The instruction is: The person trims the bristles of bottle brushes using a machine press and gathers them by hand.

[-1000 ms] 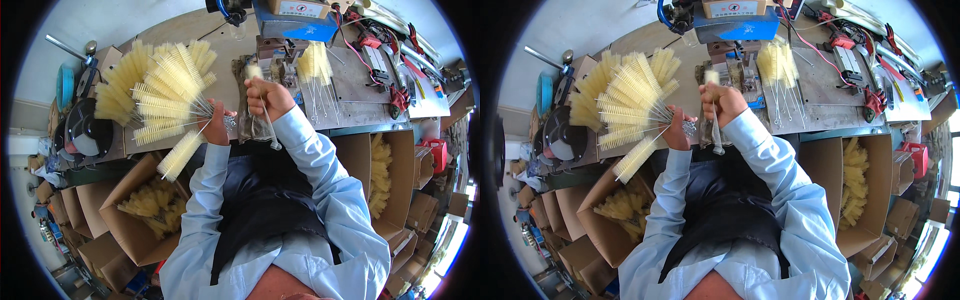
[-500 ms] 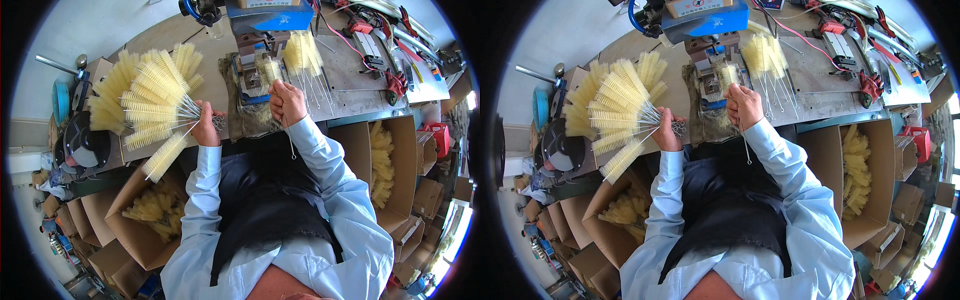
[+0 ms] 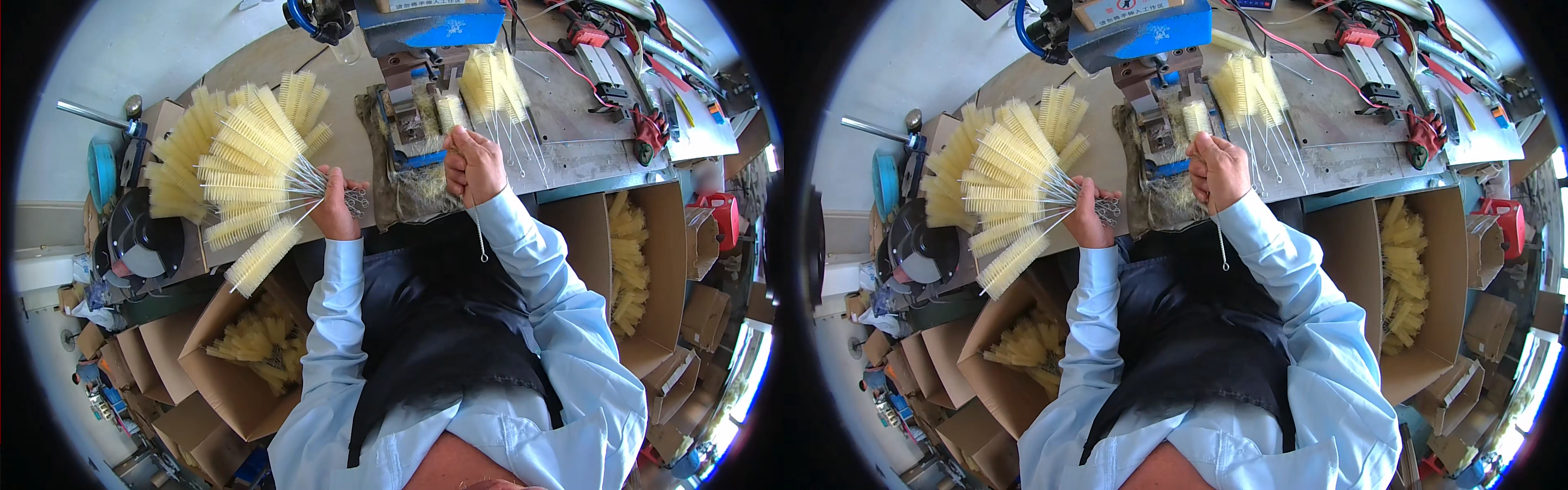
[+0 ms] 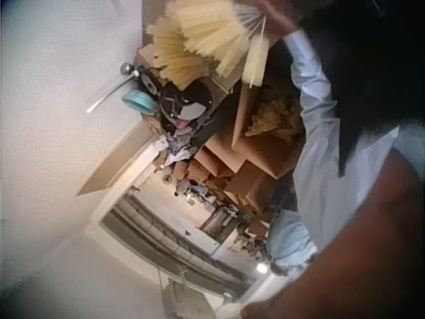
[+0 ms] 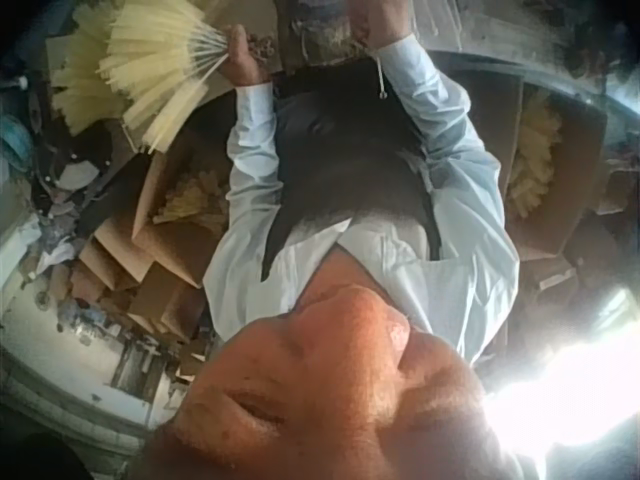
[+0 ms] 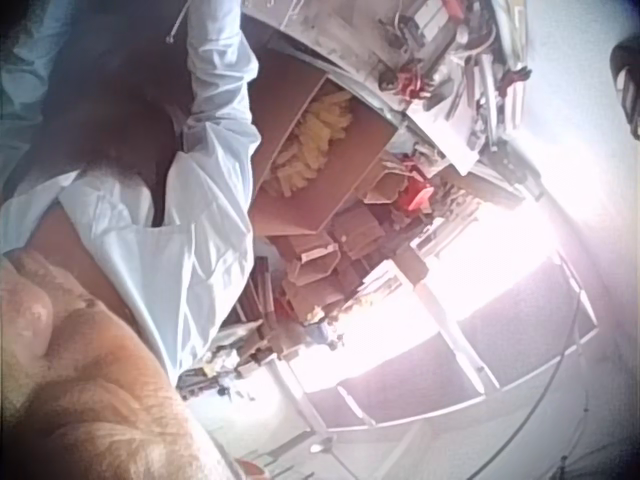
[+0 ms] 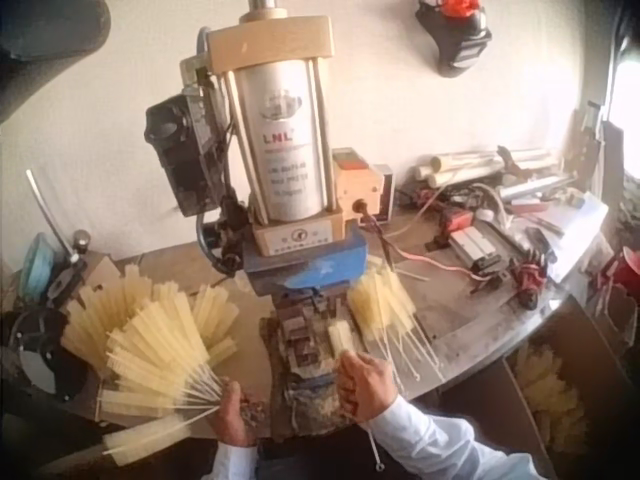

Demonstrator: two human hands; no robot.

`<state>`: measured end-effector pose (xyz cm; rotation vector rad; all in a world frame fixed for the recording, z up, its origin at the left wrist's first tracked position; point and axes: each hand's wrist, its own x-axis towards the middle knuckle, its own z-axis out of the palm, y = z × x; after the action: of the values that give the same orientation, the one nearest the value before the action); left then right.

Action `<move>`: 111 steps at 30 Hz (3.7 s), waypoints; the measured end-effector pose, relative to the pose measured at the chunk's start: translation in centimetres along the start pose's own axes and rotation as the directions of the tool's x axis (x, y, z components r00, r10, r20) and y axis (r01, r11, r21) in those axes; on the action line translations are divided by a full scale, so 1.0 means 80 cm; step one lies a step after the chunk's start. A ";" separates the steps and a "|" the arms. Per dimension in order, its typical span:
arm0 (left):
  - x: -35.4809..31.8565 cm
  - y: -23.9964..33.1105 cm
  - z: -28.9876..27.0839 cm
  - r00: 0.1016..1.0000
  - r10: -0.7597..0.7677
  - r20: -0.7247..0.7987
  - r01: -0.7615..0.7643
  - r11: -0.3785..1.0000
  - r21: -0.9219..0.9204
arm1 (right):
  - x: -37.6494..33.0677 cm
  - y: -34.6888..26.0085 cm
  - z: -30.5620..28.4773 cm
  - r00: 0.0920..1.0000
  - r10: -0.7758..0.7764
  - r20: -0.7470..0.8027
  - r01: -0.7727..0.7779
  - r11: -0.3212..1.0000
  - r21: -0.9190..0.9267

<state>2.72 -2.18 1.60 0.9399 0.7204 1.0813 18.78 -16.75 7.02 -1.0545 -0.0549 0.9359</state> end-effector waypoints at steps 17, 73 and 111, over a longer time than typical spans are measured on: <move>0.005 -0.005 -0.008 0.999 -0.004 0.037 0.002 1.000 0.029 | 0.008 -0.019 -0.016 1.000 -0.028 -0.011 0.027 0.994 -0.107; 0.015 -0.031 -0.016 0.981 0.185 0.066 -0.196 0.938 0.284 | -0.029 0.059 0.136 0.591 -0.457 0.665 0.805 0.385 -0.451; 0.001 0.010 -0.011 0.990 -0.122 0.064 0.114 0.987 0.113 | 0.030 -0.019 0.052 0.913 0.326 0.245 -0.358 0.929 0.098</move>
<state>1.69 -1.69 1.91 1.0115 0.7729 0.9074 19.35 -12.36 9.49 -0.8352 0.0105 1.3583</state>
